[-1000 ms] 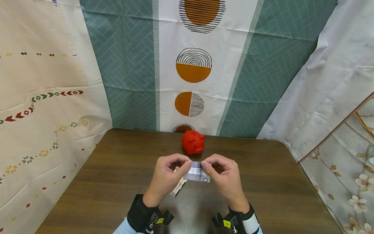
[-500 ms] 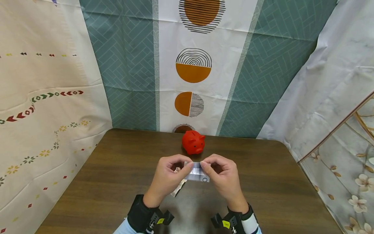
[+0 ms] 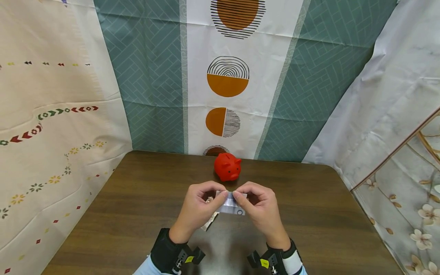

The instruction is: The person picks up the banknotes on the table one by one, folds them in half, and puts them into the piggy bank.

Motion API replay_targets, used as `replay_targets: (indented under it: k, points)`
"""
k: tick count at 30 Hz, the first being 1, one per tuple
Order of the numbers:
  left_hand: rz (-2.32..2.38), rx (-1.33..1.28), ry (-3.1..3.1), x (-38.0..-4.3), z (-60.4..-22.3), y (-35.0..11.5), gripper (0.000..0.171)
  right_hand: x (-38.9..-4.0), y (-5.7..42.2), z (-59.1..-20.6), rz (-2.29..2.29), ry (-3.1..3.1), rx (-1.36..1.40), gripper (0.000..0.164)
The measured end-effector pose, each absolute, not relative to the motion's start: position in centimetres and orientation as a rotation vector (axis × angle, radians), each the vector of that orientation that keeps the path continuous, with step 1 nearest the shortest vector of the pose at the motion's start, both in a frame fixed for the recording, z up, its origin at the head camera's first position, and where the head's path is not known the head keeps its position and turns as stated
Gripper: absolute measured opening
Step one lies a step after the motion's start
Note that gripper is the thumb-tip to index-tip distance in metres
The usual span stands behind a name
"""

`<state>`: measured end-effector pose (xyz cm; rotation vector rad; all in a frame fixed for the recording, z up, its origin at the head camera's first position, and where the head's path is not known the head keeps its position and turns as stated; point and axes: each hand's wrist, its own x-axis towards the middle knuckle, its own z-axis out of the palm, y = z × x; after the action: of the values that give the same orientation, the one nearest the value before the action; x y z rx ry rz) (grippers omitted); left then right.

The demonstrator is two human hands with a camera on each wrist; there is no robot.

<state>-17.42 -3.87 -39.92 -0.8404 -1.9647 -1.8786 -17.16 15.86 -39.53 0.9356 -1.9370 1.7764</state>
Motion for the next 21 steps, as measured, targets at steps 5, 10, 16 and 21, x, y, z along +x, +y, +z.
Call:
replay_targets:
  k: [5, 10, 16, 21]
  points:
    - [-1.858, -0.857, -1.972, -17.48, -39.99, -3.81, 0.007, -17.12, 15.79, -39.5, 1.783, -1.936, 0.942, 0.02]
    - [-1.857, -0.905, -1.964, -17.41, -39.93, -3.71, 0.008, -17.07, 15.68, -39.42, 1.805, -1.914, 0.979, 0.02]
    - [-1.825, -0.907, -1.927, -17.48, -40.13, -3.57, 0.009, -17.12, 15.41, -39.57, 1.753, -1.907, 0.919, 0.019]
    - [-1.668, -0.795, -1.845, -17.81, -40.44, -3.28, 0.009, -17.07, 14.97, -39.76, 1.633, -1.829, 0.676, 0.02]
